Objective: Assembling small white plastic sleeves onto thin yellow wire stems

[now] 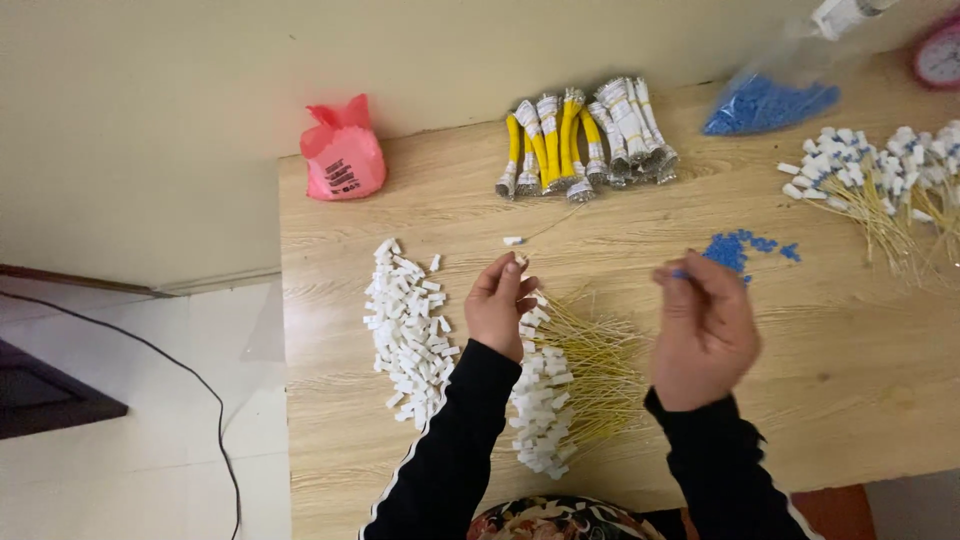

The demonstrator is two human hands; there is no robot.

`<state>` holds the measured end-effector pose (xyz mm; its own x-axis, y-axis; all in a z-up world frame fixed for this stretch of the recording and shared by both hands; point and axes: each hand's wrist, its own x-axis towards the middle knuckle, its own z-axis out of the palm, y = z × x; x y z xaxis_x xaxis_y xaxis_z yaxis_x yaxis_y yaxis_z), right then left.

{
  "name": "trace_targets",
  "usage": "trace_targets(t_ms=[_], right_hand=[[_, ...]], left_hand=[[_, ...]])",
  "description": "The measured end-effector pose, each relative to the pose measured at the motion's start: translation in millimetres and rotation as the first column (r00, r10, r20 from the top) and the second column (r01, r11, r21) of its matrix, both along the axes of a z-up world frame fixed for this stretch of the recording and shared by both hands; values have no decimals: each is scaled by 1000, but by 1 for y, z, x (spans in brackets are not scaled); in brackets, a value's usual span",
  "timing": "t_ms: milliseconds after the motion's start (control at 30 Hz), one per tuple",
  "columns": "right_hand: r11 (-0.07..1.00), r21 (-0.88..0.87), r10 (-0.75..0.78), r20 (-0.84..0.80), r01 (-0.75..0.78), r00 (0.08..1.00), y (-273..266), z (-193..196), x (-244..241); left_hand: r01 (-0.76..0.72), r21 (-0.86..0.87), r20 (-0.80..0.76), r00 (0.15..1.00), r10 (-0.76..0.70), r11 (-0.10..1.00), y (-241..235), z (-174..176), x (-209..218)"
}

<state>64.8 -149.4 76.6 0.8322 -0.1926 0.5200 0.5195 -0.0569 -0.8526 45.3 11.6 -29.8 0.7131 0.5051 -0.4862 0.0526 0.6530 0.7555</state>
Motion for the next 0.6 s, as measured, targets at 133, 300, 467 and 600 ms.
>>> trace_targets(t_ms=[133,300,467,600], right_hand=[[998,-33,52,-61,-55,997,18,1,6],[968,7,241,-318,-252,917,43,-26,7],[948,22,305,-340,-317,890,44,-25,8],[916,153,400,-322,-370,858,42,-27,8]], left_hand=[[29,-37,0,1000,-29,999,-8,16,-3],[113,18,146,983,-114,993,-33,39,-10],[88,101,176,979,-105,991,-40,19,-13],[105,162,180,975,-134,981,-39,27,-15]])
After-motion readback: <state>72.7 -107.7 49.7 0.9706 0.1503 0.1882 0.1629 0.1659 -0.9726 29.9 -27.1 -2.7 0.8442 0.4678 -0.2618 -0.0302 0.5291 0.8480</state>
